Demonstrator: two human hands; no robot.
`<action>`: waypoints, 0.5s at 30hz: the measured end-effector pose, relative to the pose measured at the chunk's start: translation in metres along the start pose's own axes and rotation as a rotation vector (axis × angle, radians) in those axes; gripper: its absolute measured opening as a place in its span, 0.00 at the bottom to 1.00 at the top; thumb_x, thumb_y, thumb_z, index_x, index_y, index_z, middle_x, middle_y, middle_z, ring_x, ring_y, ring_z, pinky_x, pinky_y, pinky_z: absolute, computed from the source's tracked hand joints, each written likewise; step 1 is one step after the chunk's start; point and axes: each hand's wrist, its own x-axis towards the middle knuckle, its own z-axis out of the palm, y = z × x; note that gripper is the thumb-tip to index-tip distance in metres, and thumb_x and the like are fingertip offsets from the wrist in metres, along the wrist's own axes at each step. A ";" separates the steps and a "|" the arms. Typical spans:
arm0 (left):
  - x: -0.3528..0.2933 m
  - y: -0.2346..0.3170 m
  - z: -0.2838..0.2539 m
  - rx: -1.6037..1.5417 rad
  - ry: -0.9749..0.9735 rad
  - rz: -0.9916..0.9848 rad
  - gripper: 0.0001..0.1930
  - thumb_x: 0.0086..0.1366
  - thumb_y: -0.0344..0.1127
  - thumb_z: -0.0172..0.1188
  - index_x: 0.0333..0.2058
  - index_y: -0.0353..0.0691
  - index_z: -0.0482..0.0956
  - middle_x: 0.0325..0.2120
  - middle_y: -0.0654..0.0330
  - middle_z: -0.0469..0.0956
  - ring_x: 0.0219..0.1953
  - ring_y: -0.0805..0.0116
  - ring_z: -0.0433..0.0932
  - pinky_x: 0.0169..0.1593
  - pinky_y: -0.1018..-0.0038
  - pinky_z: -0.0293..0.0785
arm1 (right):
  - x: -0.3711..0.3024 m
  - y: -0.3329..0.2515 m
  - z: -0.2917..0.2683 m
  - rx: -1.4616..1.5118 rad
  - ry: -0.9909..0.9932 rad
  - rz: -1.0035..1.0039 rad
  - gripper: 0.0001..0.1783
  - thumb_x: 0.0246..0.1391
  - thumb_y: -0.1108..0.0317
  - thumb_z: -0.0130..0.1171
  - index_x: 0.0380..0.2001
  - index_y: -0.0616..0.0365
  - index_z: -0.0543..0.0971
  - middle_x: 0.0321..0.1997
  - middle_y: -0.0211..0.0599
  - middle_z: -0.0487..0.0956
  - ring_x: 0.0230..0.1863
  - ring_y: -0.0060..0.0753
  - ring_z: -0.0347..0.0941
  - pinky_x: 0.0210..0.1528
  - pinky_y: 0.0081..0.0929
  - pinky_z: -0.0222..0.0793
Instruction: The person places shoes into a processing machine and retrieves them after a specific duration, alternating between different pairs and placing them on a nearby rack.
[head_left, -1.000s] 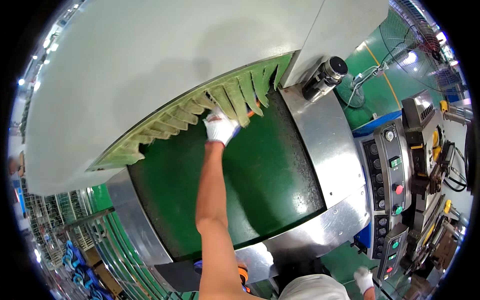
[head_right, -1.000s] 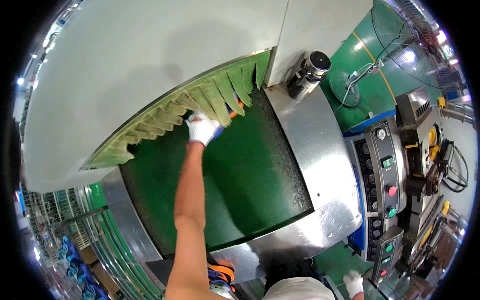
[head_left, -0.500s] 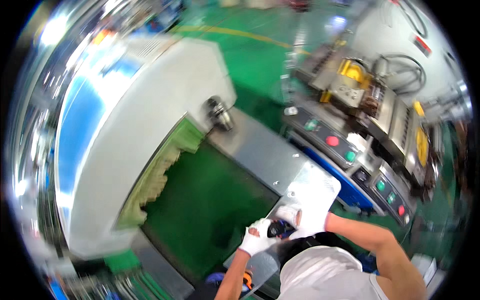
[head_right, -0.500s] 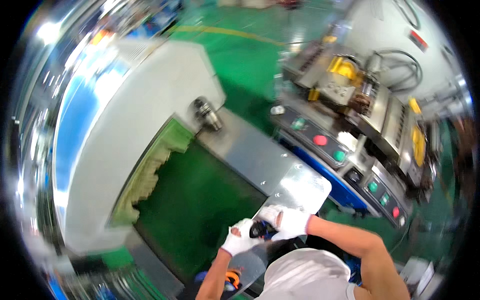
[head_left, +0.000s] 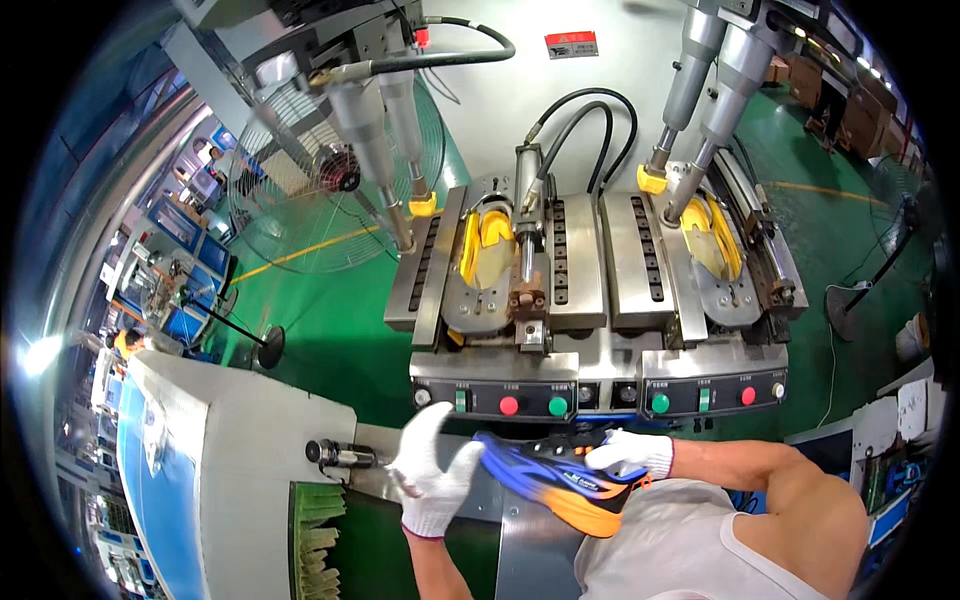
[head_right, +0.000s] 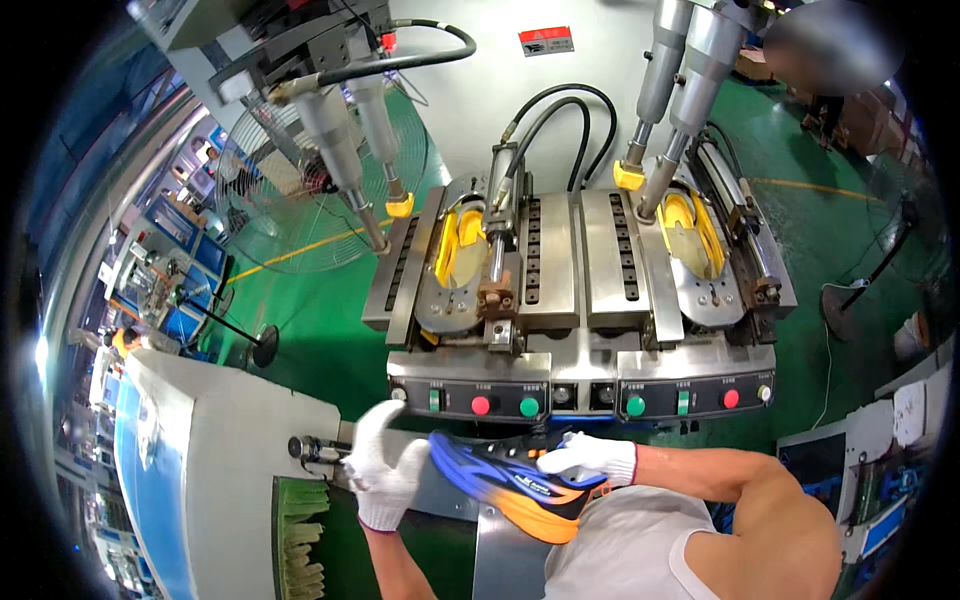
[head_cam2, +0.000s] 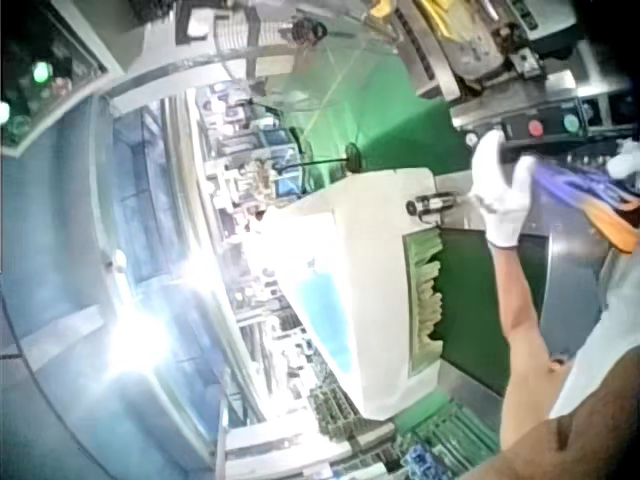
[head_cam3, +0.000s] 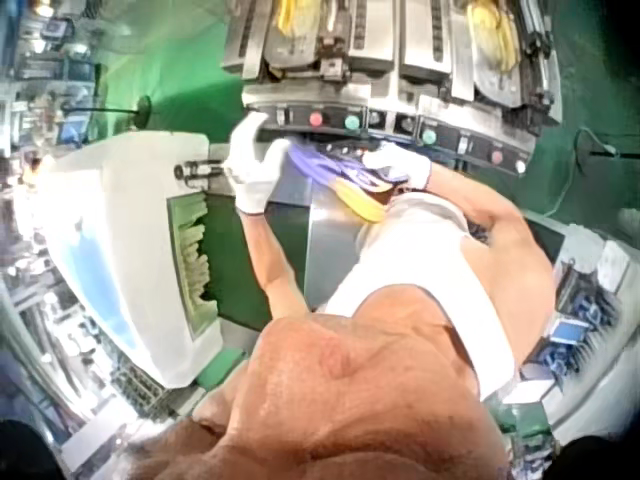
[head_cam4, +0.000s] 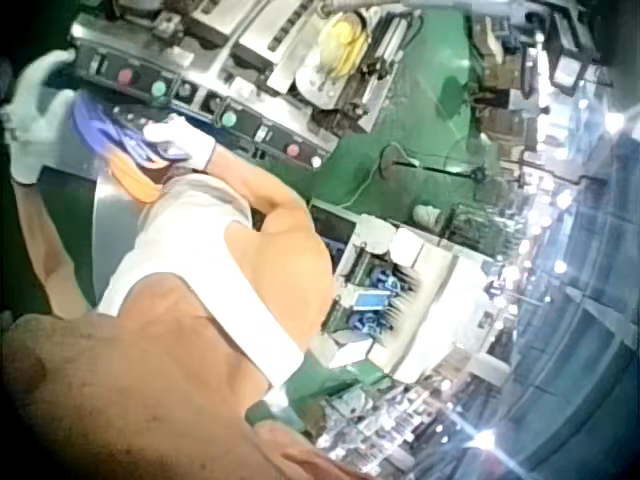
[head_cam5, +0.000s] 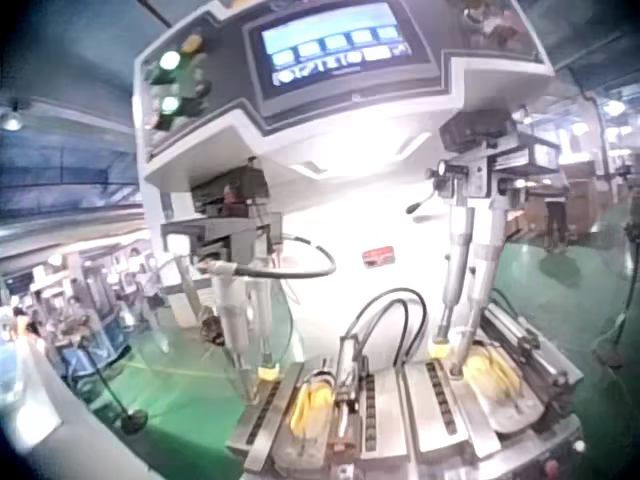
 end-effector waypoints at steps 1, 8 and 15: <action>0.007 -0.008 0.001 -0.001 0.057 -0.072 0.25 0.60 0.28 0.68 0.57 0.33 0.76 0.51 0.50 0.80 0.54 0.55 0.80 0.61 0.62 0.74 | 0.007 0.000 -0.018 0.149 -0.040 -0.050 0.23 0.57 0.69 0.70 0.54 0.68 0.81 0.47 0.42 0.85 0.45 0.30 0.83 0.49 0.31 0.81; -0.037 -0.055 0.097 -0.110 0.046 -0.436 0.23 0.66 0.23 0.63 0.60 0.30 0.71 0.52 0.48 0.79 0.54 0.59 0.81 0.61 0.66 0.76 | 0.049 -0.157 0.048 -0.037 0.103 -0.353 0.15 0.57 0.69 0.70 0.44 0.66 0.83 0.37 0.38 0.86 0.36 0.27 0.83 0.38 0.26 0.82; -0.179 -0.056 0.154 -0.251 0.115 -0.889 0.22 0.65 0.31 0.67 0.57 0.32 0.75 0.52 0.47 0.80 0.54 0.56 0.81 0.60 0.64 0.76 | 0.285 -0.297 0.026 -0.194 0.408 -0.668 0.03 0.50 0.76 0.69 0.29 0.57 0.85 0.30 0.34 0.84 0.31 0.29 0.80 0.34 0.28 0.78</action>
